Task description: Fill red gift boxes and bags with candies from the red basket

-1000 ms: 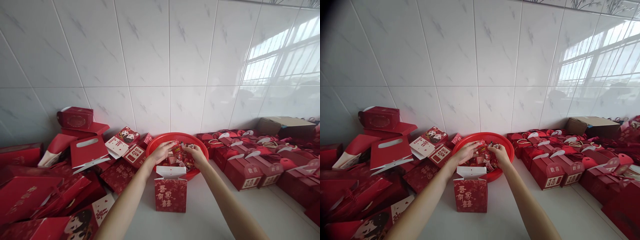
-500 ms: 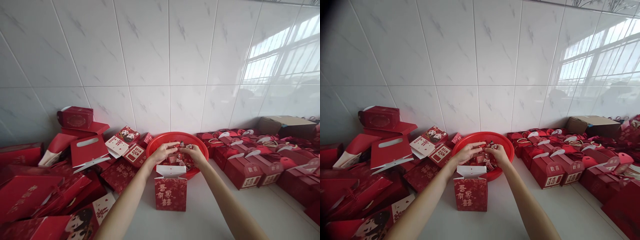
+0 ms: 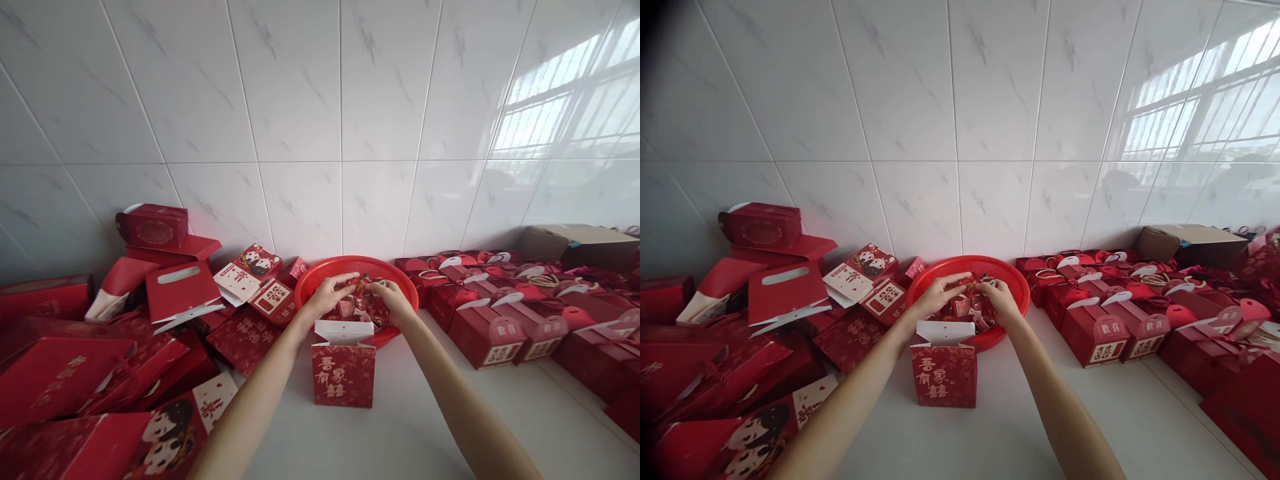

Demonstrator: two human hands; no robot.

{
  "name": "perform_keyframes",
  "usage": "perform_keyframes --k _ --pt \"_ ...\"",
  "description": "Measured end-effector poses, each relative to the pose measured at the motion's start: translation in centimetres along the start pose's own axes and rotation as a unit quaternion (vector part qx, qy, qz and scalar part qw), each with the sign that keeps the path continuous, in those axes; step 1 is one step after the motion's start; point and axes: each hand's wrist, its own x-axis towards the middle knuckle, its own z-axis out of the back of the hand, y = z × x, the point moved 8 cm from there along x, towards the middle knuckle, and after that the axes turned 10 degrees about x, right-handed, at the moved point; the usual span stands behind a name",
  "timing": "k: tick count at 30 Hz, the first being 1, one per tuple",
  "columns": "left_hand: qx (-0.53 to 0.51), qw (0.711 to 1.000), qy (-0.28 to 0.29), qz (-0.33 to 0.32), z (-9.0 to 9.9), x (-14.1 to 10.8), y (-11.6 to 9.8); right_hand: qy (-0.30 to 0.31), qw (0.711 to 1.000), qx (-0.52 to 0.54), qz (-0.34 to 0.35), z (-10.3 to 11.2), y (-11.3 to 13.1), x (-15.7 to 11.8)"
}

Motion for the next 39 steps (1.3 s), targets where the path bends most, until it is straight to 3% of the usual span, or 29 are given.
perform_keyframes --k 8,17,20,23,25,28,32,36,39 --pt "0.051 0.999 0.020 -0.003 -1.2 0.5 0.6 0.023 0.998 0.009 -0.054 -0.5 -0.2 -0.3" --pt "0.042 0.996 0.079 0.012 -1.2 -0.5 -1.1 0.053 0.999 0.005 0.007 -1.2 0.7 -0.7" --pt "0.027 0.999 0.044 0.012 1.0 -2.4 -3.5 0.067 0.998 0.009 0.019 -1.6 1.5 -1.1" --pt "0.055 0.997 0.025 -0.046 3.1 -5.6 -7.1 0.062 0.997 0.013 0.041 -1.9 3.1 -1.6" --pt "0.109 0.990 0.066 -0.061 3.1 -8.0 -8.6 0.065 0.996 0.007 0.059 -2.1 4.3 -2.2" --pt "0.207 0.970 0.118 -0.045 2.2 -10.5 -8.3 0.109 0.990 -0.038 0.079 -3.2 5.9 -3.8" --pt "0.272 0.956 0.111 -0.012 1.4 -11.1 -5.8 0.215 0.952 -0.168 0.136 -5.8 7.5 -6.9" --pt "0.231 0.966 0.113 0.027 1.4 -10.9 -4.2 0.302 0.884 -0.311 0.172 -7.8 7.1 -9.3" --pt "0.220 0.963 0.148 0.047 1.3 -11.2 -4.1 0.342 0.827 -0.407 0.182 -8.7 6.1 -10.2"
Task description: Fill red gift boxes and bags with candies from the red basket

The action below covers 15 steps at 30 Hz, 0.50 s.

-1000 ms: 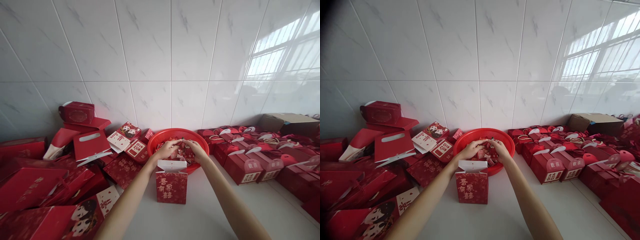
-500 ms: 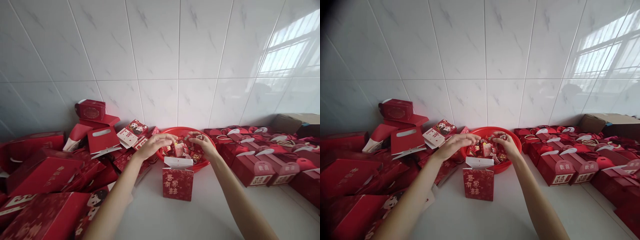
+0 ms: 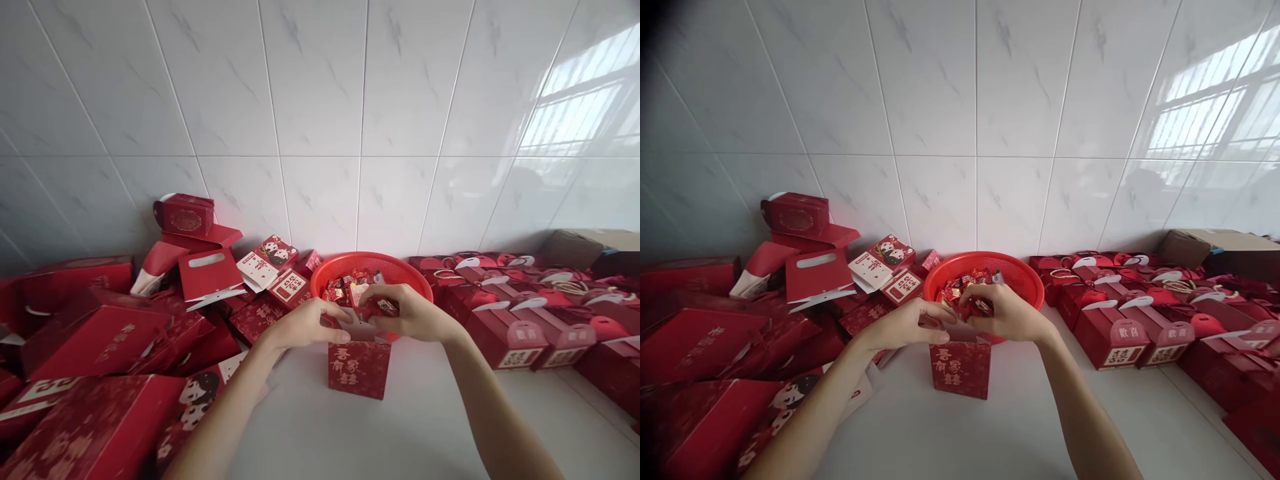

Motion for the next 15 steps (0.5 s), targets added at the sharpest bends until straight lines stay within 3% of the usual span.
perform_keyframes --k 2,7,12,15 --pt "0.001 1.000 0.008 0.015 0.1 -0.2 0.1 0.004 1.000 -0.028 -0.001 -0.3 0.2 0.0" --pt "0.004 0.999 0.002 0.049 0.2 -0.3 0.7 -0.075 0.996 -0.006 0.049 0.2 1.3 0.0" --pt "-0.012 1.000 0.015 0.024 -0.1 -0.1 0.3 -0.053 0.998 -0.025 0.001 -0.7 0.0 0.4" --pt "-0.004 0.999 -0.002 0.040 0.1 -0.2 0.6 -0.138 0.989 0.043 -0.010 0.1 0.0 0.3"
